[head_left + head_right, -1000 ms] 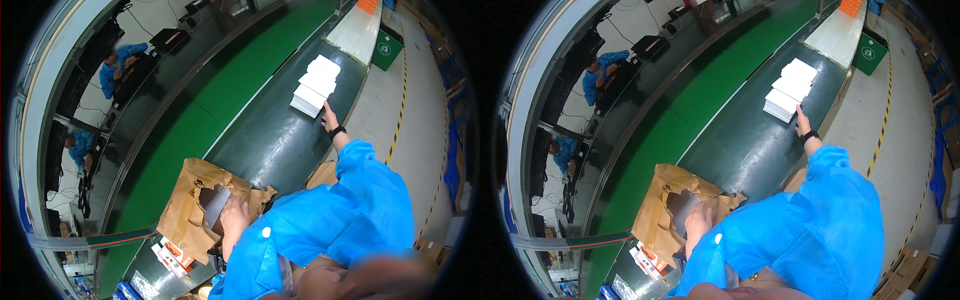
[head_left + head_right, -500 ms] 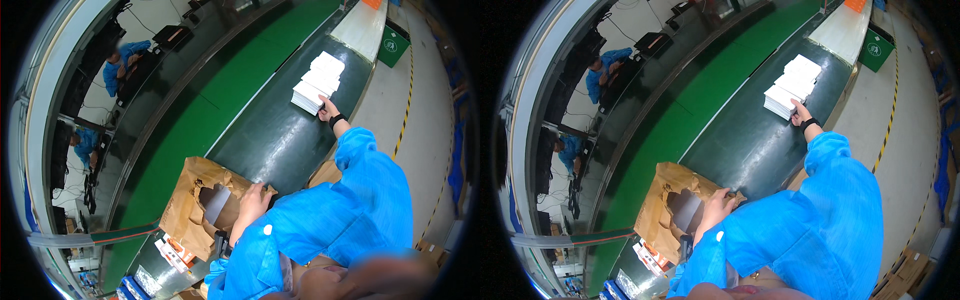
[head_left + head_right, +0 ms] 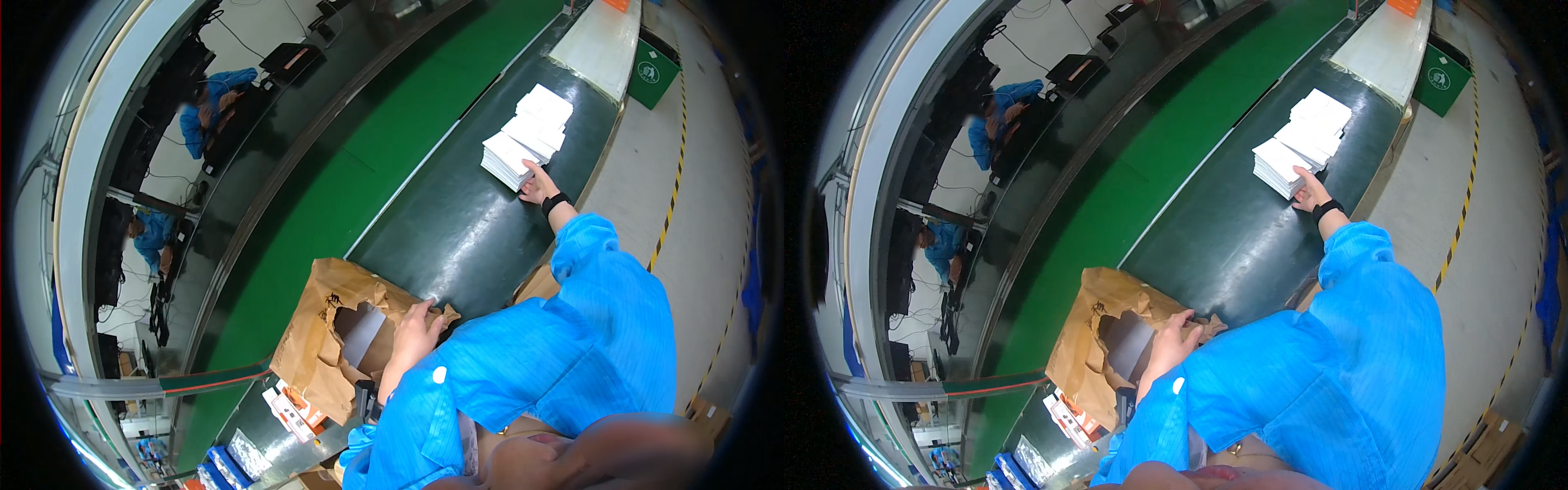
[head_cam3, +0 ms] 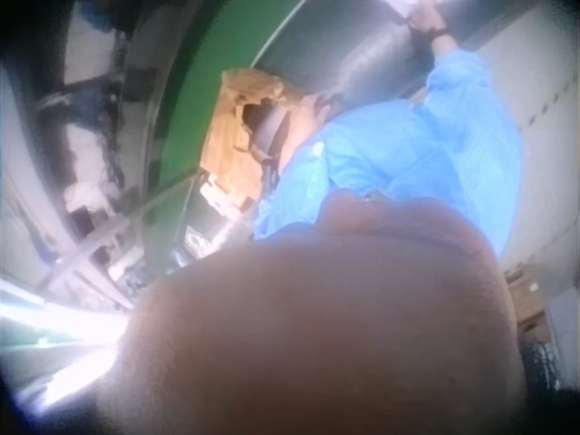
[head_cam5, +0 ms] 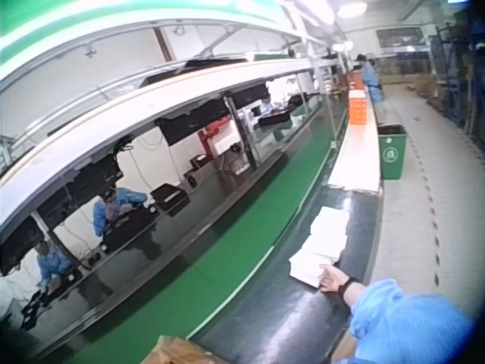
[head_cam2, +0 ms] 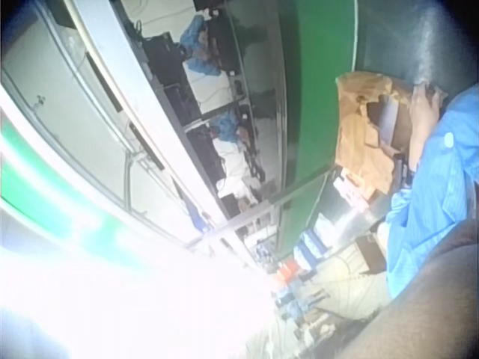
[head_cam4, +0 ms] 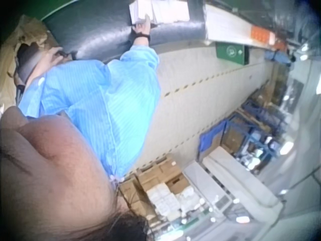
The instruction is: Sorting and wiping small white instruction cards at a factory workstation.
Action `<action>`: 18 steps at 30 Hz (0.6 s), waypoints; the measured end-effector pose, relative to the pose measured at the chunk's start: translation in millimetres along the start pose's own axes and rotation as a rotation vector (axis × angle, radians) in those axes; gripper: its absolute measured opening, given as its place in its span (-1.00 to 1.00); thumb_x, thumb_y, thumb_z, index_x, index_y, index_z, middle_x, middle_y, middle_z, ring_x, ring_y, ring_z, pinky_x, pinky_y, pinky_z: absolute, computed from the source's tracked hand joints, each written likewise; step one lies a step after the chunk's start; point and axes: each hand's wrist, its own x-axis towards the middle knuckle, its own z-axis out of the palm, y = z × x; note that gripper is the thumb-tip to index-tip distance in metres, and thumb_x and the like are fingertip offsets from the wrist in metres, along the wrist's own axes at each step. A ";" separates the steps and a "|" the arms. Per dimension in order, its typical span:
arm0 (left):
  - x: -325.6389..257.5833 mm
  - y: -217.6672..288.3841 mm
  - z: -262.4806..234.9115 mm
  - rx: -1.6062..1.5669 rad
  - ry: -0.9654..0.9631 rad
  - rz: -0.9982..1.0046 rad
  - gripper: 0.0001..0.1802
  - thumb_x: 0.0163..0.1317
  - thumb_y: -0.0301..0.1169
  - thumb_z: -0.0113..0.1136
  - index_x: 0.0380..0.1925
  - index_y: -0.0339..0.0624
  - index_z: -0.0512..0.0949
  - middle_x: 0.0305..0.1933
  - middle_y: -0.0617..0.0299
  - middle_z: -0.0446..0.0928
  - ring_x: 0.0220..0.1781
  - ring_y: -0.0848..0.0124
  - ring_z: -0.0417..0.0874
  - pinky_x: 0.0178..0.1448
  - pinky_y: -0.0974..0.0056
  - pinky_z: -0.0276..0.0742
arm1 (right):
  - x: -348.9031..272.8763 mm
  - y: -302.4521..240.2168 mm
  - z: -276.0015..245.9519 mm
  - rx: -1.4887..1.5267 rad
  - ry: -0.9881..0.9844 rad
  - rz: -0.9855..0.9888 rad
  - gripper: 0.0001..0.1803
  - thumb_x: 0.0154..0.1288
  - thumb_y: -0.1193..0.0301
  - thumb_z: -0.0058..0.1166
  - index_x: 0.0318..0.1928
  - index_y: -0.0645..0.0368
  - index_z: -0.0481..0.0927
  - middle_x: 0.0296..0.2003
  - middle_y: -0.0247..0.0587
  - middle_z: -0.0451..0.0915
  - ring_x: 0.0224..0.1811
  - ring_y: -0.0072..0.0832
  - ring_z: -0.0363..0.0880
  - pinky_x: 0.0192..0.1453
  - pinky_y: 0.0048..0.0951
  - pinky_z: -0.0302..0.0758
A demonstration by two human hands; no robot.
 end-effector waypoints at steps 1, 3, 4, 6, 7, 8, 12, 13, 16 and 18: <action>-2.3 -0.6 0.2 -0.010 -0.004 -0.008 -0.57 0.02 -0.30 0.10 -0.10 -0.27 0.40 -0.08 0.02 0.43 -0.07 0.11 0.47 -0.03 0.17 0.38 | -5.5 2.0 0.5 0.036 -0.108 -0.043 -0.25 -0.12 0.10 0.22 0.04 0.21 0.25 -0.05 -0.30 0.36 0.07 -0.41 0.26 0.21 -0.23 0.07; -6.3 -4.5 2.5 -0.019 -0.010 -0.002 -0.57 0.03 -0.29 0.10 -0.09 -0.26 0.40 -0.09 0.02 0.43 -0.08 0.13 0.48 -0.03 0.17 0.38 | -3.7 9.0 0.7 0.096 -0.205 -0.117 -0.31 -0.07 0.17 0.19 0.04 0.24 0.24 -0.08 -0.24 0.40 0.00 -0.37 0.35 0.13 -0.31 0.22; -6.0 -9.3 6.5 -0.017 -0.011 0.012 -0.57 0.03 -0.29 0.10 -0.09 -0.26 0.40 -0.09 0.02 0.44 -0.08 0.13 0.48 -0.04 0.17 0.38 | -3.8 12.9 -0.8 0.131 -0.253 -0.151 -0.34 -0.05 0.21 0.18 0.03 0.25 0.24 -0.10 -0.22 0.42 -0.04 -0.34 0.39 0.09 -0.35 0.29; -6.2 -10.4 10.6 -0.042 -0.034 0.019 -0.57 0.03 -0.29 0.10 -0.10 -0.27 0.40 -0.10 0.02 0.44 -0.09 0.15 0.49 -0.04 0.18 0.39 | 5.2 27.3 -10.8 0.173 -0.233 -0.191 -0.36 -0.02 0.21 0.15 0.04 0.23 0.24 -0.09 -0.20 0.40 -0.03 -0.35 0.38 0.09 -0.34 0.30; -4.9 -8.6 10.4 -0.067 -0.050 0.000 -0.58 0.04 -0.30 0.10 -0.10 -0.28 0.40 -0.10 0.01 0.45 -0.09 0.16 0.49 -0.04 0.19 0.39 | 1.6 35.6 -14.2 0.172 -0.243 -0.199 -0.38 0.01 0.22 0.12 0.05 0.21 0.23 -0.07 -0.19 0.39 -0.02 -0.34 0.37 0.10 -0.33 0.30; -3.0 -6.6 11.3 -0.093 -0.066 -0.020 -0.59 0.05 -0.30 0.09 -0.10 -0.28 0.40 -0.11 0.00 0.45 -0.09 0.17 0.49 -0.04 0.19 0.39 | -1.9 40.3 -18.2 0.165 -0.256 -0.199 -0.40 0.04 0.22 0.09 0.06 0.20 0.22 -0.06 -0.19 0.38 -0.01 -0.34 0.36 0.10 -0.33 0.29; 12.0 -33.1 44.1 -0.765 -0.117 -0.080 -0.40 0.09 -0.29 0.10 0.08 -0.32 0.17 0.09 -0.08 0.27 0.10 0.19 0.35 0.05 0.19 0.35 | -67.1 73.0 2.4 0.096 -0.409 -0.173 -0.46 0.13 0.23 -0.02 0.09 0.15 0.20 -0.02 -0.18 0.34 0.03 -0.34 0.33 0.11 -0.31 0.29; 13.9 -31.9 50.9 -0.976 -0.120 -0.097 -0.33 0.10 -0.29 0.11 0.14 -0.32 0.08 0.15 -0.11 0.20 0.17 0.19 0.29 0.09 0.18 0.33 | -88.0 86.5 11.7 0.088 -0.488 -0.156 -0.48 0.14 0.24 -0.05 0.09 0.14 0.20 -0.01 -0.18 0.34 0.03 -0.34 0.34 0.10 -0.30 0.30; 19.8 -23.7 64.7 -1.135 0.172 -0.040 -0.17 0.14 -0.28 0.05 0.23 -0.25 -0.25 0.29 -0.06 -0.07 0.30 0.18 0.04 0.28 0.17 0.03 | -147.7 127.2 48.6 0.039 -0.619 -0.022 -0.52 0.15 0.28 -0.10 0.08 0.16 0.23 0.01 -0.17 0.36 0.06 -0.34 0.34 0.06 -0.26 0.35; 18.4 -6.7 50.8 -1.190 0.206 0.003 -0.04 0.07 -0.26 0.12 0.23 -0.17 -0.38 0.29 -0.07 -0.17 0.32 0.16 -0.06 0.30 0.12 -0.07 | -171.1 154.9 64.9 0.004 -0.760 0.112 -0.48 0.13 0.31 -0.08 0.10 0.23 0.22 0.03 -0.17 0.34 0.08 -0.37 0.31 0.16 -0.28 0.24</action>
